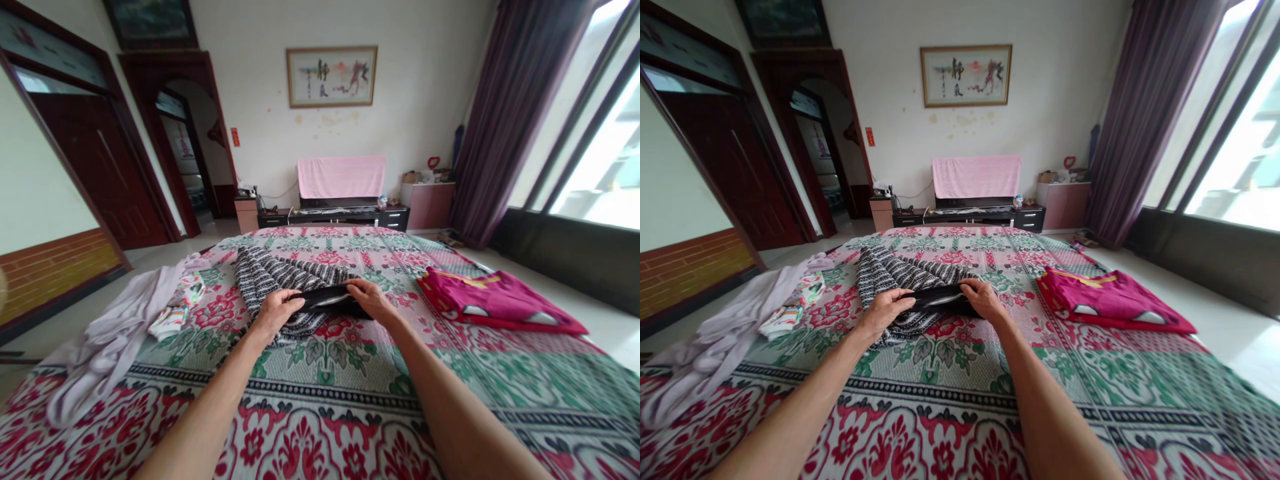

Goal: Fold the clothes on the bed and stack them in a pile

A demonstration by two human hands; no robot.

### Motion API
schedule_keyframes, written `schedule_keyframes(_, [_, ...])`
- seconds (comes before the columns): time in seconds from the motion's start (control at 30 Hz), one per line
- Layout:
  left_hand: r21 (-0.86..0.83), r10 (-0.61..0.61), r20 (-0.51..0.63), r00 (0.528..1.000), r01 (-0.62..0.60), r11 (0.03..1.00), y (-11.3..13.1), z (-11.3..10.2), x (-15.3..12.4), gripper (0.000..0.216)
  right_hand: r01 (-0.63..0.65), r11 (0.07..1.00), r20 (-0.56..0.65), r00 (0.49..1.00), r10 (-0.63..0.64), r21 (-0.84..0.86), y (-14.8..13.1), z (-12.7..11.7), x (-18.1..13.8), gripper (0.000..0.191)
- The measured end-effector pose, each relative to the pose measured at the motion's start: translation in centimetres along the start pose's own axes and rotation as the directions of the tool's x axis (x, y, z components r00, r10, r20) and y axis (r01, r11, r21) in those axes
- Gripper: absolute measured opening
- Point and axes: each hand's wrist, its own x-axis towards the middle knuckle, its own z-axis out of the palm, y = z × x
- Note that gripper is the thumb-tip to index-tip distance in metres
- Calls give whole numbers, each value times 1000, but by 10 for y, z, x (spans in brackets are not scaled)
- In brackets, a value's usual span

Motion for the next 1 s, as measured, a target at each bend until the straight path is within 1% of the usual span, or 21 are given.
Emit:
schedule_keyframes(0.07, [97,-8,37,999,4,995,2,-1,-3,45,-34,998,9,999,33,57,-1,0,-1,36])
schedule_keyframes(0.13, [198,6,42,999,-14,980,3,-2,-4,40,-77,993,25,997,75,92,-5,-1,-3,38])
schedule_keyframes(0.17, [222,6,47,999,-16,975,3,-2,-4,36,-96,990,43,995,93,98,-7,-2,-3,39])
schedule_keyframes(0.23, [209,-21,74,997,5,978,3,-3,-4,31,-123,988,99,989,114,93,-11,-5,-5,41])
schedule_keyframes(0.33, [163,-62,81,995,48,986,3,-5,-3,37,-153,987,218,966,137,55,-20,-9,-7,44])
schedule_keyframes(0.4, [159,-70,50,996,62,985,2,-7,-2,44,-164,986,314,937,151,15,-25,-11,-8,45])
schedule_keyframes(0.47, [144,-77,32,997,71,987,2,-9,-1,50,-154,987,407,900,156,-38,-30,-13,-8,43])
schedule_keyframes(0.57, [95,-81,81,993,73,993,3,-10,-2,52,-132,985,495,852,170,-111,-34,-15,-9,34])
schedule_keyframes(0.63, [74,-78,144,987,68,995,4,-11,-3,49,-129,984,511,841,175,-123,-34,-15,-10,35])
schedule_keyframes(0.7, [70,-75,191,979,63,996,5,-11,-5,47,-123,985,507,845,168,-122,-35,-16,-11,37])
schedule_keyframes(1.0, [83,-65,229,971,47,995,-1,-12,-1,44,-69,976,502,848,167,-208,-30,-15,-9,45])
